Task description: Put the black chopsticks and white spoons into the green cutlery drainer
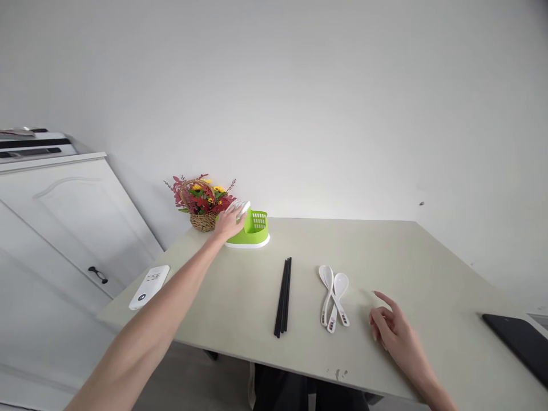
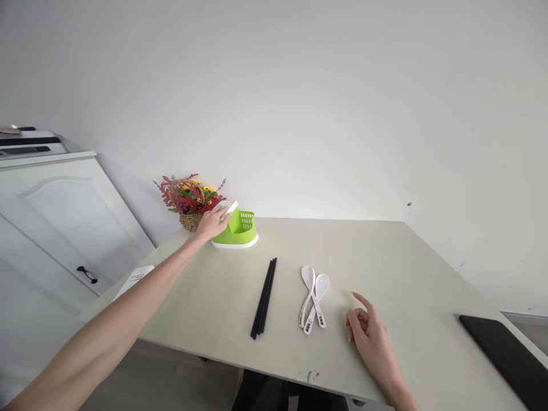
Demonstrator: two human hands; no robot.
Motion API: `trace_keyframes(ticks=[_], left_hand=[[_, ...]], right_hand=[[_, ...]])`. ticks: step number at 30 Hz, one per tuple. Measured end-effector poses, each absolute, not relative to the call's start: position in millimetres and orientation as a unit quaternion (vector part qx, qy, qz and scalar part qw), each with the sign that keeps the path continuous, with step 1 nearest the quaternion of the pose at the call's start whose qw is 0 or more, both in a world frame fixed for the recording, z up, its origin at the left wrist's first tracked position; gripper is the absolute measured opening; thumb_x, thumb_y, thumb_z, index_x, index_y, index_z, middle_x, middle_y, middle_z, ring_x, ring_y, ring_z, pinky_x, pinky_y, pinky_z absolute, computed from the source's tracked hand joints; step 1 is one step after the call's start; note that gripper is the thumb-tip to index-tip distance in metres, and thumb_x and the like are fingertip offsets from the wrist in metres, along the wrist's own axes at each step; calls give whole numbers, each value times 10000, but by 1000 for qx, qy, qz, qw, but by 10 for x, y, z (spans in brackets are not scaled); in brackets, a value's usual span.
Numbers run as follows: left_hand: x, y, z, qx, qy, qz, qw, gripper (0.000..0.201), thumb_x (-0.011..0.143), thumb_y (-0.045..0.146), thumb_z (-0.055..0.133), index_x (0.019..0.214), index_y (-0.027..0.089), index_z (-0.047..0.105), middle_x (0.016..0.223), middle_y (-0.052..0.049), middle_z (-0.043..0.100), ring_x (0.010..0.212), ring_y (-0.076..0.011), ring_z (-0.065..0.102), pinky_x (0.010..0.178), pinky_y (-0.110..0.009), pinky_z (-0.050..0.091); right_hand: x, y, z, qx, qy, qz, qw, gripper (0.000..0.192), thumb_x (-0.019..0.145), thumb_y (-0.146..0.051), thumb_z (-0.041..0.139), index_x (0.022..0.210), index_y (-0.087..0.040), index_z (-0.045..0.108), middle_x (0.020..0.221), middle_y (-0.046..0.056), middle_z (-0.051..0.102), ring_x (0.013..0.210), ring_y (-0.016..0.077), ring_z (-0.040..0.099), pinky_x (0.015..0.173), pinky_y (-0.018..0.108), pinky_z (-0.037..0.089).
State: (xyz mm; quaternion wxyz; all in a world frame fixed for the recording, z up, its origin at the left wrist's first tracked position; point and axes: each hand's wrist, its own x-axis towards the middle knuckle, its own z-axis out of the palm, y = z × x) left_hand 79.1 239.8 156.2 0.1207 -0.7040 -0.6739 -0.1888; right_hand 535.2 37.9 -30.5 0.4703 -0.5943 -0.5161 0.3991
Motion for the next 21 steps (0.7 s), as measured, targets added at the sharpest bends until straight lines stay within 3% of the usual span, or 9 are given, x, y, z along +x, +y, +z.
trace_keyframes(ticks=[4,8,14,21], left_hand=[[1320,2405,1577,-739,-646,-187,40,608,1022,620,411,1502,275,554,1539,-115,548,1303,-378,570,1119,-583,417],[2039,2393,1534,-792,-586,-168,13,624,1030,650,337,1556,346,477,1625,-60,456,1341,-375,566,1119,-570,442],[2941,2292,1452,-824,-544,-160,13,669,1032,685,236,1552,348,485,1673,-59,377,1272,-368,628,969,-496,550],[3148,2133,1497,-833,-533,-145,-3,637,1062,629,175,1548,355,483,1667,-42,390,1267,-333,633,1007,-455,510]], right_hand=[[5357,392,-342,-603,-532,380,458,585,925,-562,543,1421,-252,516,699,-47,624,576,165,555,640,315,454],[5358,384,-338,-606,-544,367,451,541,941,-546,520,1398,-256,510,685,-54,612,583,170,554,665,320,449],[5345,362,-247,-616,-550,352,440,484,951,-532,493,1339,-246,538,647,-59,587,572,171,551,648,313,455],[5340,365,-238,-611,-546,363,443,493,945,-573,485,1298,-237,552,687,-40,604,580,175,560,633,313,462]])
